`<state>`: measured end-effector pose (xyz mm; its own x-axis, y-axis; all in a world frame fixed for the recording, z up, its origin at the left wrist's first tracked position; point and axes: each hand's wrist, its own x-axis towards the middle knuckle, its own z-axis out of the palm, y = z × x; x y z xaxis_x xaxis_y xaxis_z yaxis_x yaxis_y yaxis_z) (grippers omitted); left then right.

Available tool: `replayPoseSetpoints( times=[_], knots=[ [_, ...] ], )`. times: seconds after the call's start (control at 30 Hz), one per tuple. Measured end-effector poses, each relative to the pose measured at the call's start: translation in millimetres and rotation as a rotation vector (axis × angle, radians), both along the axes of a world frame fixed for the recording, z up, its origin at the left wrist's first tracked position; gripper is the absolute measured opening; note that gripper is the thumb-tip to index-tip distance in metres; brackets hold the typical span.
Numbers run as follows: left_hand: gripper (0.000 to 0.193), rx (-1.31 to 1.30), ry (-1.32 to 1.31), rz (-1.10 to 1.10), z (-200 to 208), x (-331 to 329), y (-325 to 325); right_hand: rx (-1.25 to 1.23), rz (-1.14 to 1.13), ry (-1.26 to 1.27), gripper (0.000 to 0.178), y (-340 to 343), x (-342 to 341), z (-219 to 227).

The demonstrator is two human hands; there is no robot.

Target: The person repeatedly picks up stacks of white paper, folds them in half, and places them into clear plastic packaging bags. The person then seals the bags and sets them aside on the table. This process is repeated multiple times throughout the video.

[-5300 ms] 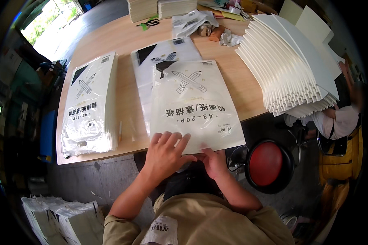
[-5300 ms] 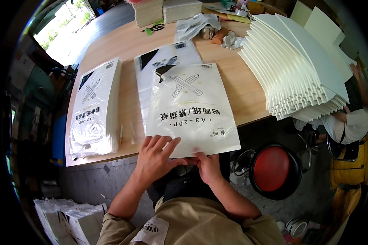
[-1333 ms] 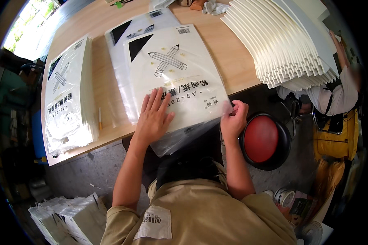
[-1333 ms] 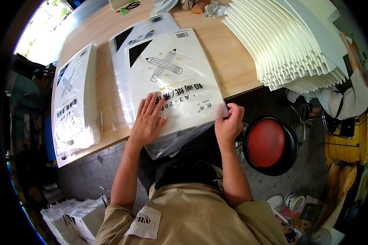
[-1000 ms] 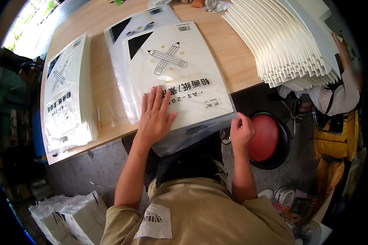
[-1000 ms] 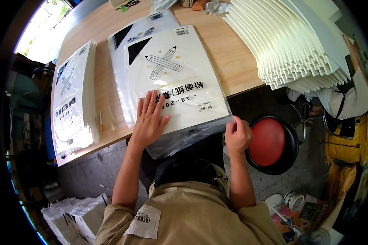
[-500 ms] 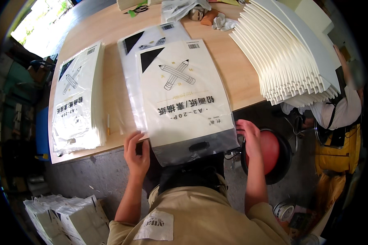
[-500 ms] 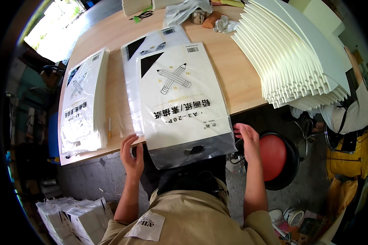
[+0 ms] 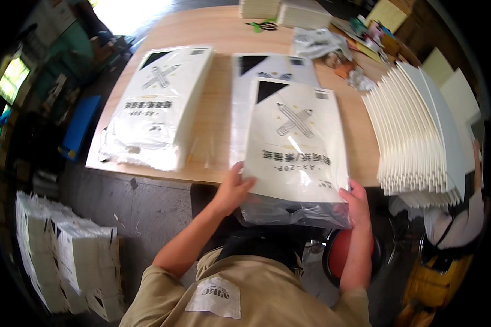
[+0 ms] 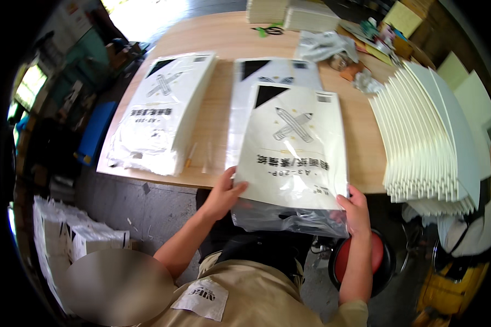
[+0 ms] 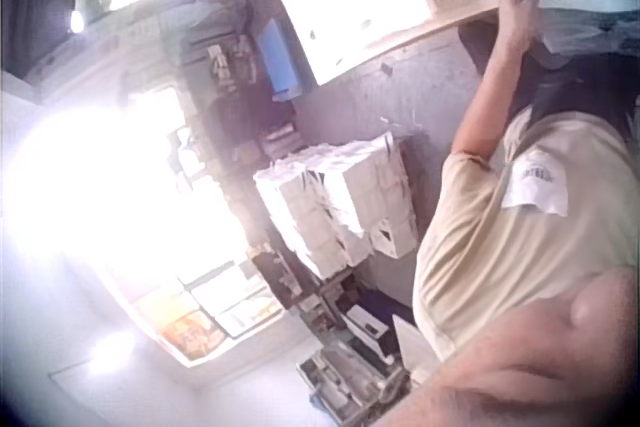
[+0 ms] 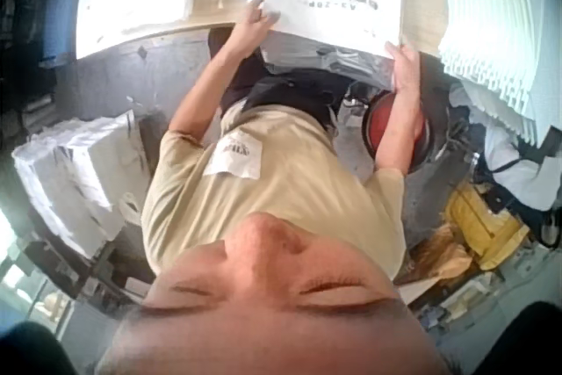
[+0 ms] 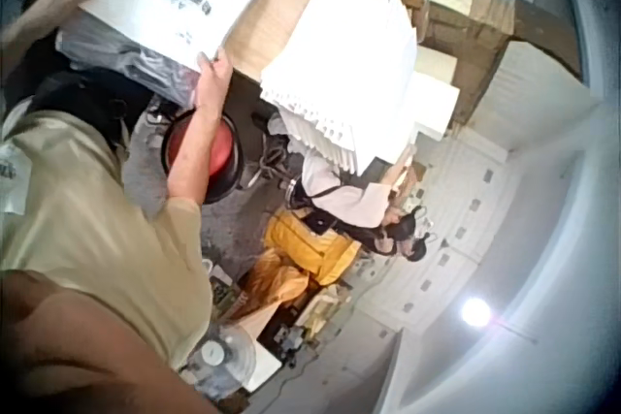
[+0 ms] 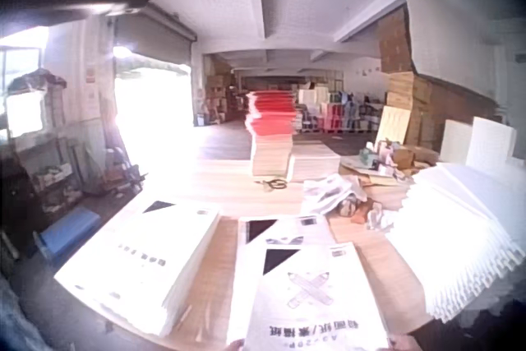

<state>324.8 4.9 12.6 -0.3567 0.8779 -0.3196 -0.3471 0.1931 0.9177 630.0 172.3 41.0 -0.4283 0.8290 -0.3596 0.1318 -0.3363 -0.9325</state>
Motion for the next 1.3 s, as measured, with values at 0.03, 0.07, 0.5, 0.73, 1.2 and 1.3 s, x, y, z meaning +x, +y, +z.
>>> replayPoseSetpoints(
  times=[0.03, 0.07, 0.5, 0.73, 1.2, 1.3],
  knots=[
    [0.044, 0.067, 0.06, -0.01, 7, -2, 2, 0.032, -0.008, -0.003, 0.034, -3, -6, 3],
    [0.045, 0.137, 0.113, -0.035, 14, -3, 6, 0.067, -0.032, -0.014, 0.036, -8, -8, 6],
    [0.049, 0.184, 0.665, 0.367, 96, -243, -81, 0.157, 0.285, 0.367, 0.037, -39, -265, 49],
    [0.032, -0.124, 1.054, 0.575, 63, -385, -151, 0.494, 0.461, -0.014, 0.033, -79, -425, 14],
    [0.048, -0.201, 0.971, 0.521, -33, -436, -164, 0.507, 0.353, -0.146, 0.082, -109, -476, -28],
    [0.057, -0.305, 1.204, 0.615, -36, -427, -157, 0.359, 0.383, -0.091, 0.081, -109, -473, -20]
  ],
)
